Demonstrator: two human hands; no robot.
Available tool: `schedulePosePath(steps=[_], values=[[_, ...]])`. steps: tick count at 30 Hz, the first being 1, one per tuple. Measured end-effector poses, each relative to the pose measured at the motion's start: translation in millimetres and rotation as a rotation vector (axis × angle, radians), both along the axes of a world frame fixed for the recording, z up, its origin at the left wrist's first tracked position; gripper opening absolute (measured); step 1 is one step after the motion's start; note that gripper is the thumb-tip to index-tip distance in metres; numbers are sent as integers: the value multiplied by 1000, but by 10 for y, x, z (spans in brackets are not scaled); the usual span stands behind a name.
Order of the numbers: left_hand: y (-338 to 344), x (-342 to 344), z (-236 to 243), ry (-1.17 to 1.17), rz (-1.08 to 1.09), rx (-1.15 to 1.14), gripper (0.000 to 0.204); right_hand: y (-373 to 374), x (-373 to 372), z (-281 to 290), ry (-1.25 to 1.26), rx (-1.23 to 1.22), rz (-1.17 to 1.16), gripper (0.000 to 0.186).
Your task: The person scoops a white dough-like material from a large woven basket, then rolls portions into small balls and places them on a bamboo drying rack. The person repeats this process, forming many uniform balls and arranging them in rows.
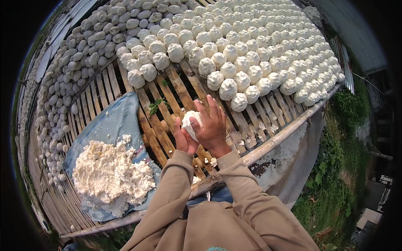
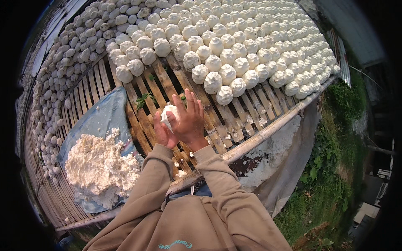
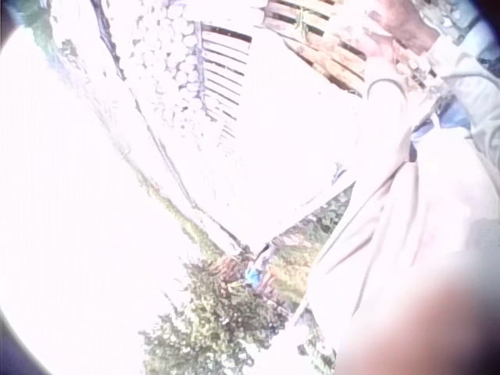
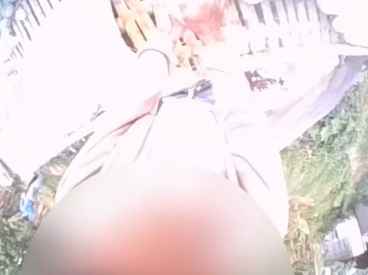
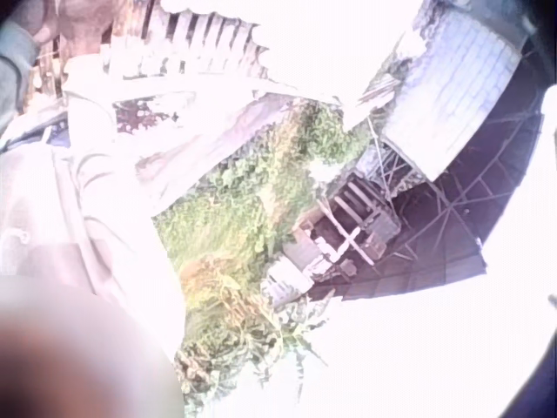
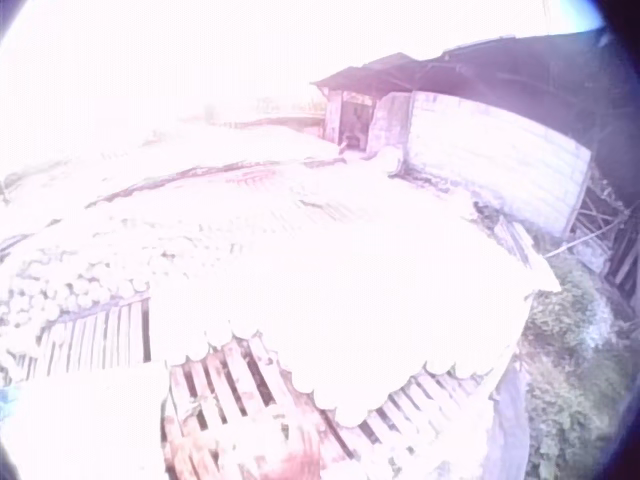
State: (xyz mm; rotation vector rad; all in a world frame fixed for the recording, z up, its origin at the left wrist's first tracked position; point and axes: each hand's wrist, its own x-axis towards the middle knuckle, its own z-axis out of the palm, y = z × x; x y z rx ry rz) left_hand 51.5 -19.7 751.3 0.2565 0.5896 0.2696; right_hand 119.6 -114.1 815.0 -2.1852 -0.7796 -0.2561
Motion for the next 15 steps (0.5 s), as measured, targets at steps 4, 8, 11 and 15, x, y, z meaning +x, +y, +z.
schedulePosePath(steps=[4, 8, 11, 15], values=[[-533, 545, 9, 2, -228, 43, 74, -500, 348, 26, 127, 102, -167, 51], [-1055, 1091, 45, 44, -351, 63, 73, -1205, 819, -67, 64, 19, -218, 51], [-1477, 1469, 61, 12, -543, 75, 66, -1702, 1064, -220, -11, 279, -528, 58], [-2150, 2008, 47, 62, -741, 294, 54, -2307, 1320, -356, 312, 179, -443, 63]])
